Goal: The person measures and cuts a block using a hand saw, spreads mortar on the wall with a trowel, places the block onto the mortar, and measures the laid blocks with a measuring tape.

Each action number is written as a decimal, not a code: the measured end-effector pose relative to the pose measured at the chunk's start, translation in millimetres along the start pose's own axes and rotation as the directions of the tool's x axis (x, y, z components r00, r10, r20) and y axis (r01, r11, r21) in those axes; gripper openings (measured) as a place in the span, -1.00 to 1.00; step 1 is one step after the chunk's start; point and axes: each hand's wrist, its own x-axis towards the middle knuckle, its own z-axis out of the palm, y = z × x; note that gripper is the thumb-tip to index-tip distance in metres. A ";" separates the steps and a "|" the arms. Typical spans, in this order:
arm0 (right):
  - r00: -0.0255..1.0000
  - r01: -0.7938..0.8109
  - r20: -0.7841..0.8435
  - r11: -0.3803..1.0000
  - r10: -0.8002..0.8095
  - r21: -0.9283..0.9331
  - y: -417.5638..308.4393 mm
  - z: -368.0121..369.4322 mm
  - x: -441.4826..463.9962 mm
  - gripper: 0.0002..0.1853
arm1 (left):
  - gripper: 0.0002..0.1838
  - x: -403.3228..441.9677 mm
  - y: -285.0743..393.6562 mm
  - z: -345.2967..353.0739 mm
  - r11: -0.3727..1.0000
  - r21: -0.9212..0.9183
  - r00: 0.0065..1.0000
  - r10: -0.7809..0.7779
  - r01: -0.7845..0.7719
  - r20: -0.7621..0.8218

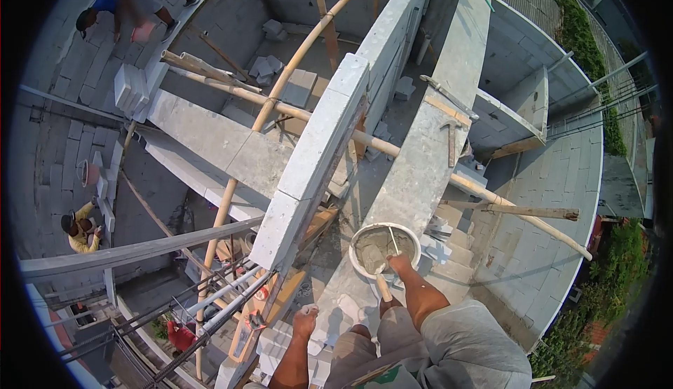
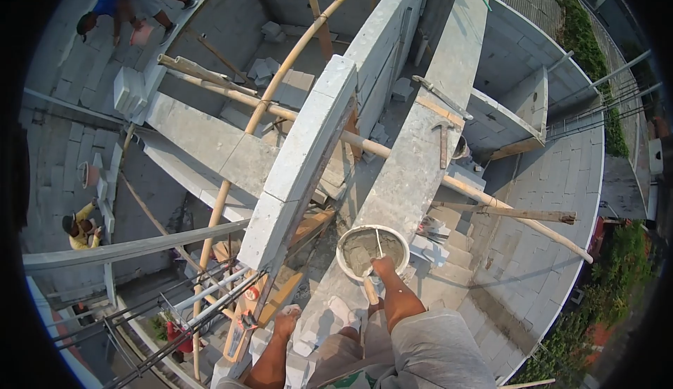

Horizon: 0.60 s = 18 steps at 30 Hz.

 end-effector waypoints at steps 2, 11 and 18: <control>1.000 0.015 -0.024 0.999 -0.016 -0.033 -0.9 1.1 0.2 -0.41 | -0.67 1.2 -15.2 3.0 1.000 -0.011 1.000 -0.005 0.005 0.024; 0.998 0.061 -0.013 0.998 -0.061 -0.035 12.7 -12.6 1.6 -0.45 | -0.68 -34.0 11.2 -29.8 0.993 0.106 0.997 -0.050 0.044 0.054; 0.994 0.105 0.009 0.992 -0.105 -0.067 18.3 -60.7 -37.4 -0.44 | -0.71 -24.7 42.6 -58.6 0.982 0.188 0.999 0.018 -0.012 -0.032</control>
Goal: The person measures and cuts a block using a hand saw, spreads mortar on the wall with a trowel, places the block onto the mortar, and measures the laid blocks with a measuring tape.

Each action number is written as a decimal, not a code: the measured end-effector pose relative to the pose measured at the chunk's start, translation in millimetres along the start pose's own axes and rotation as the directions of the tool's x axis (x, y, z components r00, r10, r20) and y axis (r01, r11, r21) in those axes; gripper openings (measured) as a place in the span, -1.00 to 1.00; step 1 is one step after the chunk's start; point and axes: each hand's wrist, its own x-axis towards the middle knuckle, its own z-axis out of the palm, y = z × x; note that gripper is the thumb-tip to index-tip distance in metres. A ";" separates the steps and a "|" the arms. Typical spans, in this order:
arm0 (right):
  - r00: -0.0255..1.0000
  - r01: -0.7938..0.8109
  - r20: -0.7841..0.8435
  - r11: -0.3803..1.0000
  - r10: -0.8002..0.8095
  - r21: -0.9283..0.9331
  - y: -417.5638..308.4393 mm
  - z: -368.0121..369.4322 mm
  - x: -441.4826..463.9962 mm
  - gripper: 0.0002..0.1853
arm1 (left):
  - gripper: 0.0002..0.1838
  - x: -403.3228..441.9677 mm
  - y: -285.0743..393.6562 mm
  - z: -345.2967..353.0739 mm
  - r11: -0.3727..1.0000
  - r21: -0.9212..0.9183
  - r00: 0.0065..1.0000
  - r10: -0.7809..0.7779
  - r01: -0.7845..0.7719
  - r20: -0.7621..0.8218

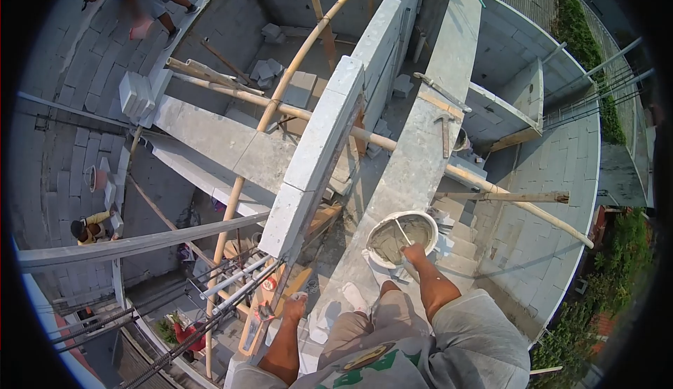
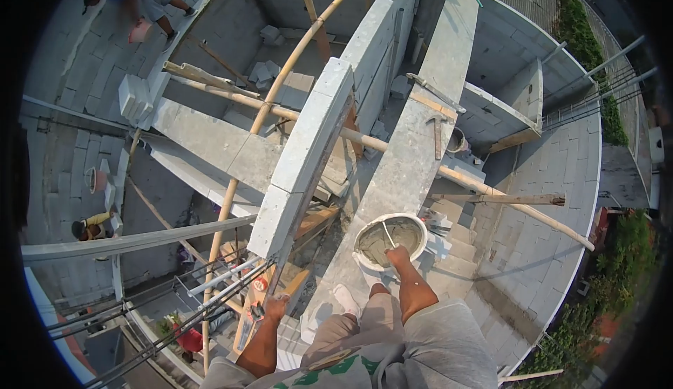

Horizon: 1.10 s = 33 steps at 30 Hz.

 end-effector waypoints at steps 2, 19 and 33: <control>1.000 -0.022 -0.016 0.999 0.022 0.036 4.1 -16.8 -23.7 -0.43 | -0.71 21.2 -15.6 -1.7 0.994 -0.103 0.999 0.035 -0.032 0.028; 0.891 -0.217 -0.254 0.844 0.377 0.491 60.0 -124.4 -86.0 -0.72 | -0.61 103.5 111.0 37.9 0.976 -0.110 0.970 0.203 -0.189 0.137; 0.707 -0.309 -0.236 0.590 0.667 0.746 33.5 -211.0 -45.1 -0.68 | -0.70 192.4 232.6 21.3 0.987 0.019 0.981 0.158 -0.162 0.112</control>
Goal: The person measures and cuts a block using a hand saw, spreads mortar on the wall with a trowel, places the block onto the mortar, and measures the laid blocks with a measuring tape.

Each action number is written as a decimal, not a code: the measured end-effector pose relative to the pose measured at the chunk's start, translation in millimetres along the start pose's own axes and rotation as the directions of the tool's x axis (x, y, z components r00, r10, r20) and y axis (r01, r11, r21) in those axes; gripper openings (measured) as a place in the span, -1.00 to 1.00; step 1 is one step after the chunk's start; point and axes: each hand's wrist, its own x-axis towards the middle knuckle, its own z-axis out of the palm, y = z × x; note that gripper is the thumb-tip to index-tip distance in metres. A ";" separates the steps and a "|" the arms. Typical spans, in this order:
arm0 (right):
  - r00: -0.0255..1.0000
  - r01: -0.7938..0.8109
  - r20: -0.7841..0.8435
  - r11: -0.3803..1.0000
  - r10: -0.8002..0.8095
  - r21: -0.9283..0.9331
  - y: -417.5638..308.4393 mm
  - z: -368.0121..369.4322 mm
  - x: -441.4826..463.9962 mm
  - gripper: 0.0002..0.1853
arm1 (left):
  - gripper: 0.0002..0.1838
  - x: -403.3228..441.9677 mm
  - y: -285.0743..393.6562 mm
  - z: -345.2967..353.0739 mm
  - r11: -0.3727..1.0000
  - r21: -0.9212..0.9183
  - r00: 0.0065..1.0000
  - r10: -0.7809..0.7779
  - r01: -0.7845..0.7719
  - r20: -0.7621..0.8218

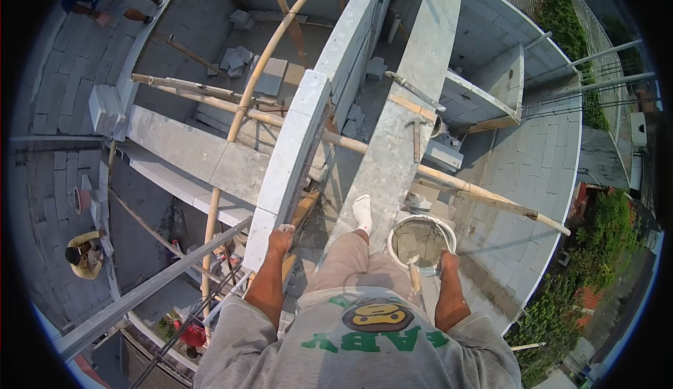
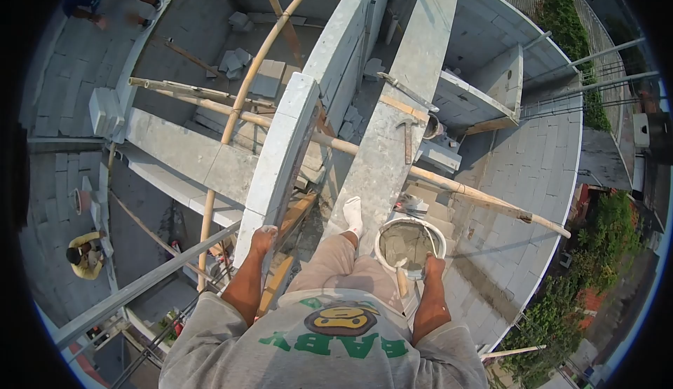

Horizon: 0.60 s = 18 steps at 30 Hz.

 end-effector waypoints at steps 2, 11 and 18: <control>0.998 -0.030 -0.058 0.998 0.034 0.059 -9.9 -1.1 8.0 -0.63 | -0.65 1.8 53.7 -8.5 0.998 -0.041 0.998 0.056 -0.056 0.006; 0.996 -0.010 -0.080 0.973 0.029 0.229 -79.2 -2.3 10.7 -0.79 | -0.60 18.2 154.3 -20.9 0.986 0.042 0.986 0.161 -0.163 0.033; 0.997 0.054 -0.059 0.973 -0.041 0.223 -131.8 -12.0 44.0 -0.71 | -0.61 31.8 116.7 -29.1 0.995 0.033 0.995 0.095 -0.094 -0.012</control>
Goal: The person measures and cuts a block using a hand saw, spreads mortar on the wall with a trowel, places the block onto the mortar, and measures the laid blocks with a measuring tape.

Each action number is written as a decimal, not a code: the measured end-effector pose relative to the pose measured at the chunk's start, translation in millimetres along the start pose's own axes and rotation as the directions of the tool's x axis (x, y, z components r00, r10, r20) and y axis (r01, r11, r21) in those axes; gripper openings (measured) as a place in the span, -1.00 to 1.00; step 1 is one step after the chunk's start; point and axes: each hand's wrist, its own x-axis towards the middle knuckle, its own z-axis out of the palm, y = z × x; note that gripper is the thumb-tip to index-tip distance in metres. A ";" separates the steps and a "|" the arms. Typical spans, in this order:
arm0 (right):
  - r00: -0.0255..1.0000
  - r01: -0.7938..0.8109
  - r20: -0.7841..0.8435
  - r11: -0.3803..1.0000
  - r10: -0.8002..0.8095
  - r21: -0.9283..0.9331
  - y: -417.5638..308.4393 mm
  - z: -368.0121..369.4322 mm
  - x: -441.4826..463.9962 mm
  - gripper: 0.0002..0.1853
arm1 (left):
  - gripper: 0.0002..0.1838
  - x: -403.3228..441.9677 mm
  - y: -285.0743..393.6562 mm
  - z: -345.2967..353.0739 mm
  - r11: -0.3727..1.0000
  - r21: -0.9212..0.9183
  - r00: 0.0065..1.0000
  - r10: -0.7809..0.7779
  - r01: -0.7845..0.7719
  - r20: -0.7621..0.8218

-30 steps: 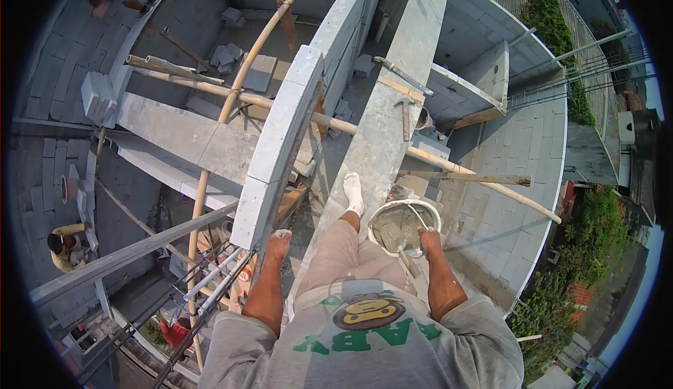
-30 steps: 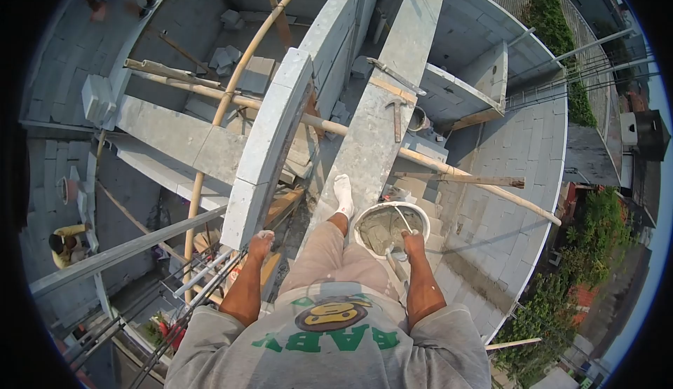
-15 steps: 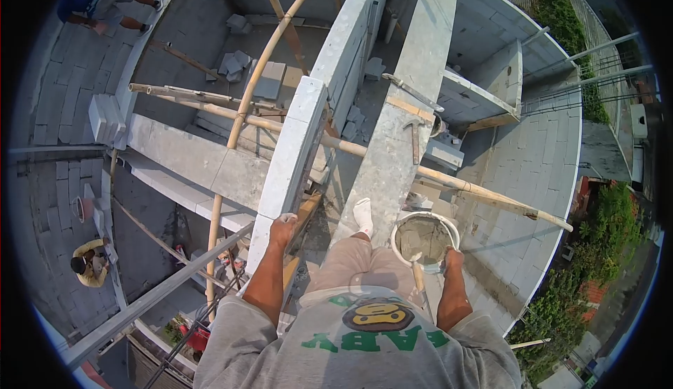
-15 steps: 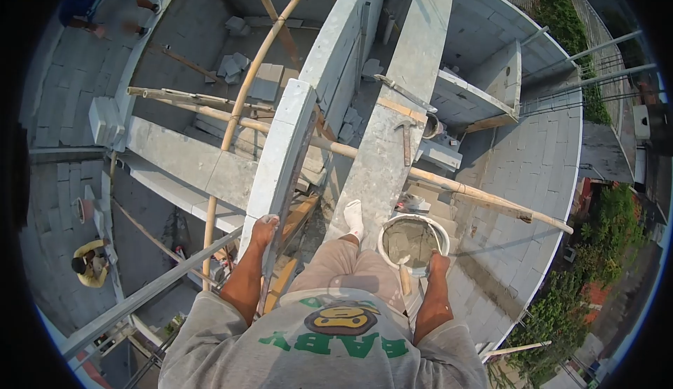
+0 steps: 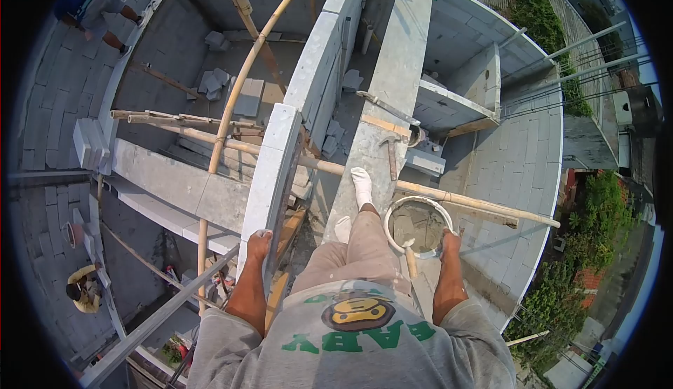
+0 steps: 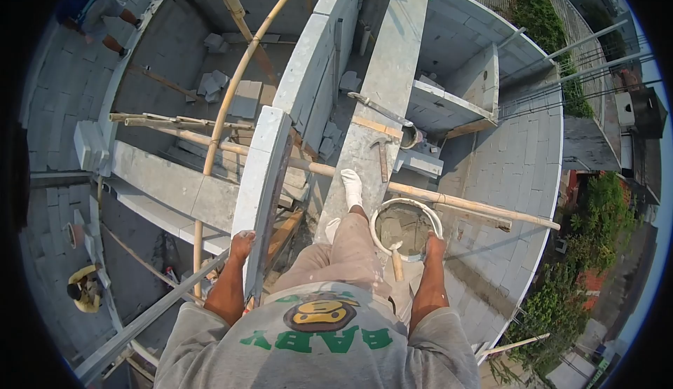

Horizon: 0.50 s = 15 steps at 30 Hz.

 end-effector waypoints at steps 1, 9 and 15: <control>1.000 0.011 0.005 1.000 -0.011 -0.024 -8.1 2.6 9.8 -0.72 | -0.61 1.2 -8.8 -1.0 1.000 -0.003 1.000 -0.016 0.016 -0.018; 0.999 0.023 0.049 0.995 -0.019 -0.092 -62.5 58.8 68.0 -0.65 | -0.61 2.5 -16.5 0.8 0.963 0.032 0.963 -0.266 0.268 -0.036; 0.997 0.053 0.068 0.936 -0.032 -0.349 -154.4 109.3 65.4 -0.56 | -0.66 44.0 84.5 23.4 0.968 -0.150 0.979 -0.202 0.203 0.018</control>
